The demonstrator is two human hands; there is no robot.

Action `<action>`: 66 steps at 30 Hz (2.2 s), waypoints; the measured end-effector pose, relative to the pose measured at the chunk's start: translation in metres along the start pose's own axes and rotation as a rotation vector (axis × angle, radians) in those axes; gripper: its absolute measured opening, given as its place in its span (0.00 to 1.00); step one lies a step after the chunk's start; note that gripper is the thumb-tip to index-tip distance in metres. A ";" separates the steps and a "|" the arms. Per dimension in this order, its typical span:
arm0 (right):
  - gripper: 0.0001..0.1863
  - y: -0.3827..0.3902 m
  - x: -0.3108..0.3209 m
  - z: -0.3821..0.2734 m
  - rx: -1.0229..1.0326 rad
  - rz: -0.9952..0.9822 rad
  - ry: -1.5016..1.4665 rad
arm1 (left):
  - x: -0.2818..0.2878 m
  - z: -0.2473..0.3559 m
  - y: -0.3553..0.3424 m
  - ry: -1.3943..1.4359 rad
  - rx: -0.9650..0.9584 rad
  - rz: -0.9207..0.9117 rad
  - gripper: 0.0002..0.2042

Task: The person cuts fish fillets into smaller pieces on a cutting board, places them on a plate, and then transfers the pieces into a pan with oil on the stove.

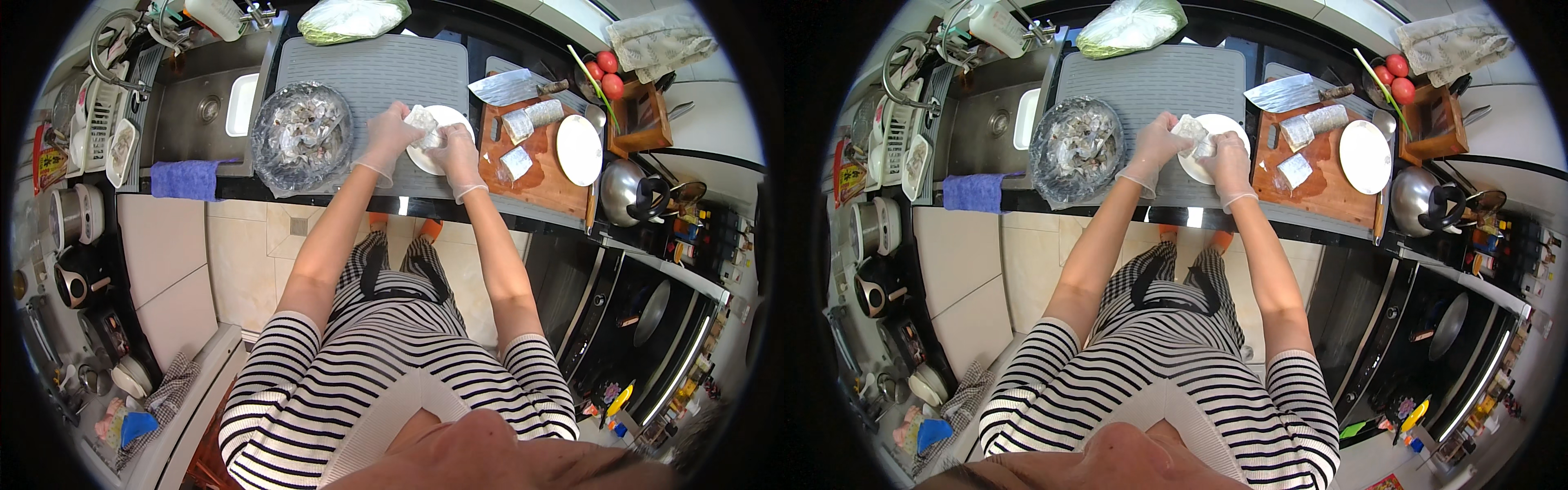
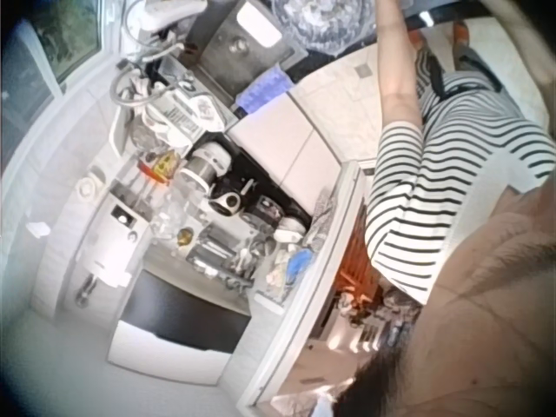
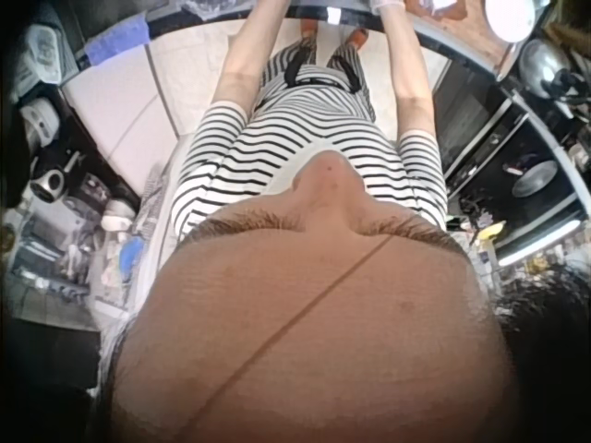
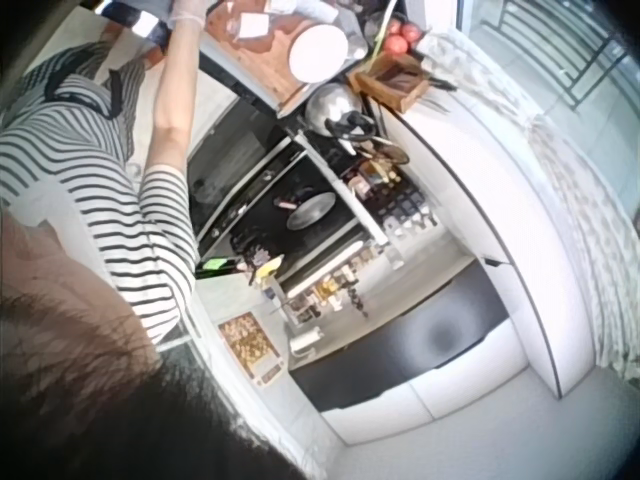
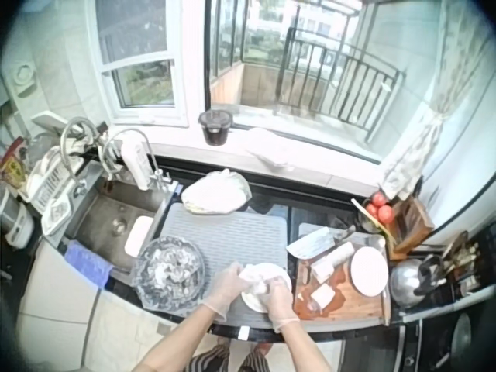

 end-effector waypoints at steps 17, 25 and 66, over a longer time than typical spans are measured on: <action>0.34 0.003 0.019 0.024 -0.060 0.102 -0.532 | 0.004 0.000 0.005 0.035 0.009 0.021 0.19; 0.27 0.022 0.012 0.027 0.129 0.226 -0.091 | 0.000 -0.002 0.002 0.058 0.013 -0.006 0.22; 0.23 0.004 0.032 0.043 0.016 0.068 -0.333 | -0.011 0.015 -0.005 -0.220 -0.030 0.108 0.19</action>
Point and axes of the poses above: each hand's wrist, its own y-axis away from the middle knuckle, its own x-axis out of the back of the hand, z = x × y, the point moved 9 cm from there along -y, towards the middle knuckle, and after that the axes turned 4 degrees about x, right-handed, at the moved point
